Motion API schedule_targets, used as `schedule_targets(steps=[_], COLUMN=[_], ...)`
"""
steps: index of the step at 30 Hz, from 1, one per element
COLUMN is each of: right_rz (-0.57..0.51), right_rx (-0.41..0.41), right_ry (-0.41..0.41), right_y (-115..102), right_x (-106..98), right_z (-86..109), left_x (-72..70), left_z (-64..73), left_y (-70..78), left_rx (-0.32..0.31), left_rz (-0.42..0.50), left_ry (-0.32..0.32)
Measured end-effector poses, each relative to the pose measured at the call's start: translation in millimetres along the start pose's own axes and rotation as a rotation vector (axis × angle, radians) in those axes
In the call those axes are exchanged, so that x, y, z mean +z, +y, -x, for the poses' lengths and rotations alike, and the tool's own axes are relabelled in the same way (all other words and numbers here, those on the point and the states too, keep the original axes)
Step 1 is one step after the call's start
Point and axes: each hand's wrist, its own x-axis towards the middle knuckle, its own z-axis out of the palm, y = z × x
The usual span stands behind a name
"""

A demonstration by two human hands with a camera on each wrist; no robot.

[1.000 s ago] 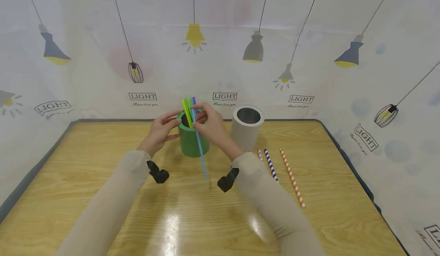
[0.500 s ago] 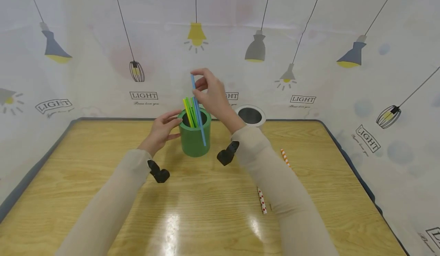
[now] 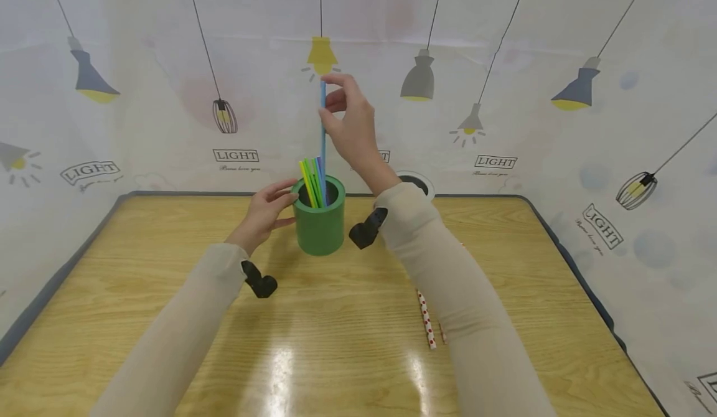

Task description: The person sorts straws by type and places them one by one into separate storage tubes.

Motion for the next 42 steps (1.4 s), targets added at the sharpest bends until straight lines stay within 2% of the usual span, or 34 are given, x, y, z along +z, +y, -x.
schedule_targets(steps=[8, 12, 17, 24, 26, 33, 38, 42], right_rz=[0.032, 0.053, 0.056, 0.114, 0.129, 0.188, 0.209, 0.237], right_rx=[0.034, 0.069, 0.115, 0.156, 0.176, 0.24, 0.265, 0.253], right_ry=[0.014, -0.019, -0.067, -0.148, -0.149, -0.149, -0.145, -0.152], right_y=[19.2, 35.3, 52.2, 72.4, 78.9, 96.5, 103.6, 106.0], right_x=[3.7, 7.5, 12.6, 19.9, 21.8, 25.0, 25.2, 27.2], right_z=[2.6, 8.8, 16.1, 27.1, 29.9, 40.9, 44.8, 46.2], left_x=[1.0, 0.4, -3.3, -5.1, -5.1, -0.8, -0.1, -1.2], left_z=[1.3, -2.2, -12.8, -21.0, -20.4, -3.7, -2.8, -3.7], left_y=[1.6, -1.1, -10.7, -19.2, -18.6, -3.2, -2.8, -3.4], left_rx=[-0.013, -0.019, -0.024, 0.011, 0.012, -0.013, -0.01, -0.001], left_rz=[0.008, 0.018, 0.042, 0.023, 0.021, 0.03, 0.031, 0.033], left_ry=[0.001, 0.002, 0.013, 0.036, 0.034, 0.01, 0.01, 0.011])
